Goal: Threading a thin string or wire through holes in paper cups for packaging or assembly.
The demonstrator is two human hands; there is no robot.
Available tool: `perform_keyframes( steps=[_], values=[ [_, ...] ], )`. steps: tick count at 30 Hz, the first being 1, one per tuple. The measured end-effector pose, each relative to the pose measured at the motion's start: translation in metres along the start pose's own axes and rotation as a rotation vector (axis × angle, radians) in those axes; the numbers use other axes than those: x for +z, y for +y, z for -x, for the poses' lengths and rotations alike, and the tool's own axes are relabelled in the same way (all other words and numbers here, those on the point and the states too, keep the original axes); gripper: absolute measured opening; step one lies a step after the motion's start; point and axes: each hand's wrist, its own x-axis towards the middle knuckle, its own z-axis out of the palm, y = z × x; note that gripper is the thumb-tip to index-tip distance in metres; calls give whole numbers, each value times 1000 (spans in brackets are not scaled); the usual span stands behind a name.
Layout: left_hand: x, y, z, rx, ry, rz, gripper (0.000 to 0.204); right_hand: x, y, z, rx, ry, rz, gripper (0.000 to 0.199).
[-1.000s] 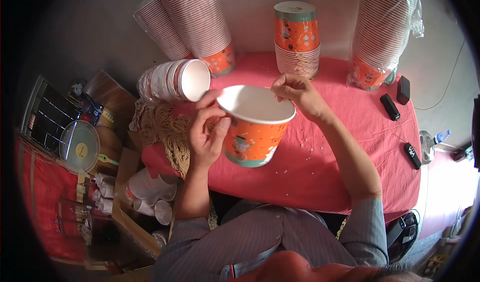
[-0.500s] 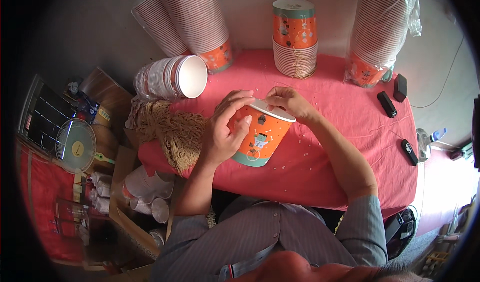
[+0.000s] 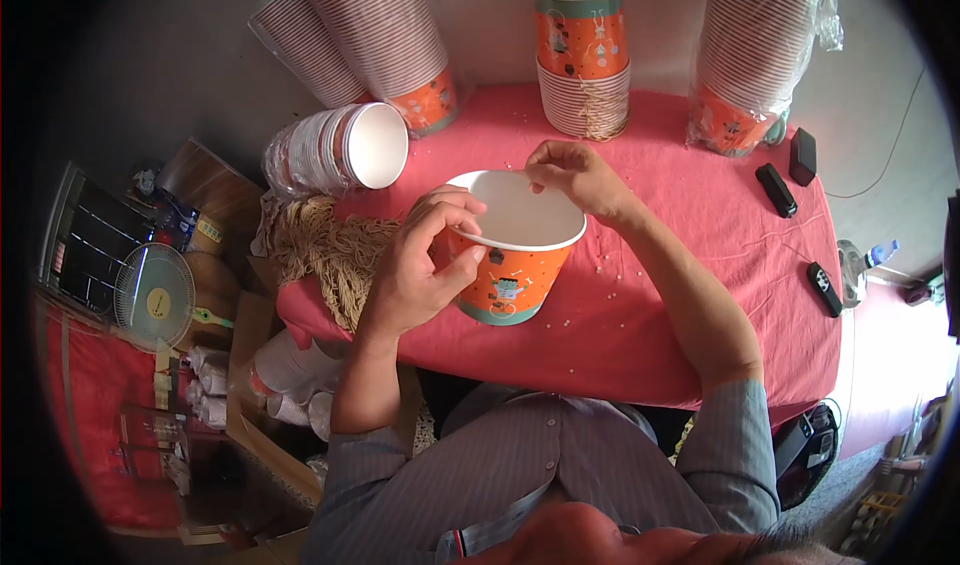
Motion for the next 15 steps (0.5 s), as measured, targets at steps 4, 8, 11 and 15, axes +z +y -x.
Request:
perform_keyframes(
  steps=[4, 8, 11, 15],
  values=[
    [1, -5, 7, 28, -44, -23, 24, -3, -15, 5, -183, 41, 66, 14],
    [9, -14, 18, 8, -80, -45, 23, -14, -20, 4, -213, 75, 143, 13],
    [13, -21, 27, -45, -83, -58, 23, -10, -26, 6, -250, 112, 207, 15],
    [16, -24, 28, 14, -65, -93, 24, -6, -38, 14, -231, 108, 285, 16]
  ],
)
